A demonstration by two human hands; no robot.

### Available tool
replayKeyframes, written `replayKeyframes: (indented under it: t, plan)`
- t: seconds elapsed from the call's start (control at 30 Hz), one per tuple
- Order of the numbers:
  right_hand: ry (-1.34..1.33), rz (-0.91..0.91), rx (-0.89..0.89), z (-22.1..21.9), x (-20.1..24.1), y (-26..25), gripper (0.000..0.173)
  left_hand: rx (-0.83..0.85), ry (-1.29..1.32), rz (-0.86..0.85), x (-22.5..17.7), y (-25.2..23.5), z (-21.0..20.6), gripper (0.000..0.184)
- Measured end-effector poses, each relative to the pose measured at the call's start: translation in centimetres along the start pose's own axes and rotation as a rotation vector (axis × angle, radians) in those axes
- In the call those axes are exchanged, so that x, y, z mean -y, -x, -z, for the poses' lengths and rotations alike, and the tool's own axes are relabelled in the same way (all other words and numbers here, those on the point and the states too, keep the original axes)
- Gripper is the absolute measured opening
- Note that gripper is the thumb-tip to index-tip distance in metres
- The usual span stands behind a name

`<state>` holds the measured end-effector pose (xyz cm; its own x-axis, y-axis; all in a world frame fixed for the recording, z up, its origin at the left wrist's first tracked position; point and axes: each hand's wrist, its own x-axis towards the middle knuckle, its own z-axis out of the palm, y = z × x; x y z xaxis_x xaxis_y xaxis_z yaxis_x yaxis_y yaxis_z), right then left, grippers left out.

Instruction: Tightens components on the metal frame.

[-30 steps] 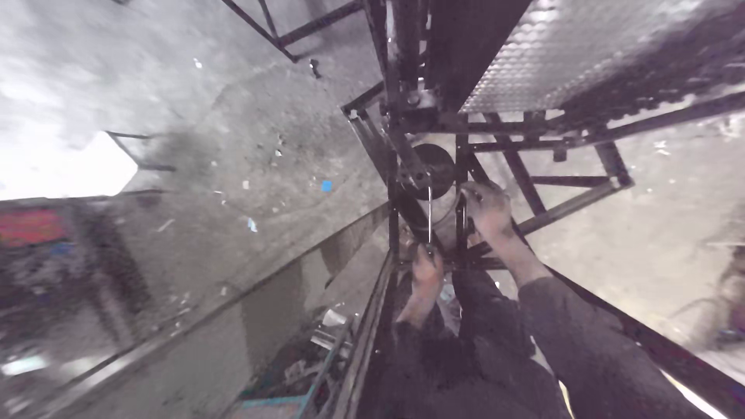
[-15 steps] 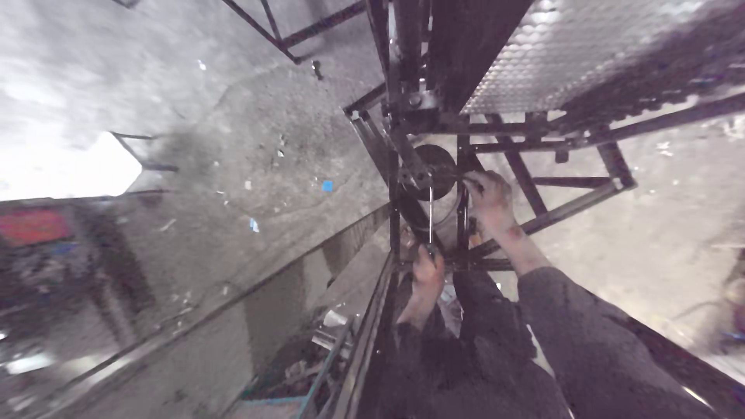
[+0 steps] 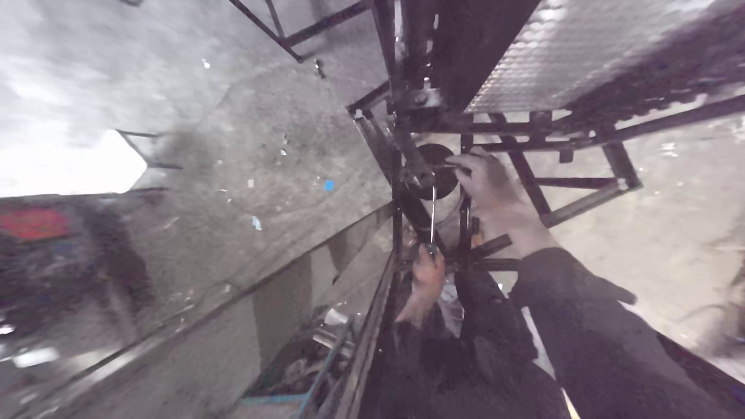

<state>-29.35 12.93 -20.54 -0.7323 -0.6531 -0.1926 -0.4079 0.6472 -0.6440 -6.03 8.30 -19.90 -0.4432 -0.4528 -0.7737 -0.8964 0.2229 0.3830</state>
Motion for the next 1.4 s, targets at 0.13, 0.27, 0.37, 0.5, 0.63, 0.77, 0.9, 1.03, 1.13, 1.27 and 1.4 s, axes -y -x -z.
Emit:
replayKeyframes:
  t: [0.13,0.27,0.37,0.5,0.63,0.77,0.9,1.03,1.13,1.27,1.4]
  plan:
    - [0.06,0.082,0.182,1.4,-0.4,-1.3,0.033,-0.017,-0.027,-0.002,-0.2,0.1,0.1,0.05]
    - [0.078,0.068,0.227,1.4,-0.9,-2.1,0.031,-0.026,-0.032,0.005,-0.3,0.0,-0.1,0.045]
    - [0.096,0.064,0.238,1.5,-0.7,-2.2,0.025,-0.017,-0.021,0.001,-0.2,-0.2,-0.1,0.045]
    - [0.1,0.097,0.212,1.4,-0.8,-2.2,0.025,0.017,-0.007,0.021,-0.1,-0.2,0.1,0.047]
    - [0.096,0.113,0.201,1.4,-0.9,-2.4,0.028,0.007,-0.006,0.005,-0.1,-0.2,0.1,0.046]
    - [0.137,0.092,0.261,1.7,-0.7,-2.6,0.028,-0.005,-0.006,-0.002,0.0,-0.2,0.0,0.046]
    - [0.16,0.082,0.291,1.9,-0.5,-2.9,0.028,-0.013,-0.008,-0.016,0.1,-0.2,0.0,0.046]
    - [0.113,0.126,0.261,1.8,-1.1,-2.6,0.026,-0.028,0.003,-0.04,0.2,-0.2,-0.2,0.045]
    - [0.031,0.128,0.194,1.8,-1.5,-2.0,0.024,-0.029,0.006,-0.041,0.2,-0.3,-0.2,0.046]
    - [0.006,0.045,0.207,1.7,-1.7,-1.5,0.029,-0.024,0.005,-0.029,0.0,-0.3,-0.1,0.044]
    - [0.009,0.043,0.189,1.4,-1.9,-1.4,0.027,-0.023,0.002,-0.021,0.1,-0.2,-0.1,0.043]
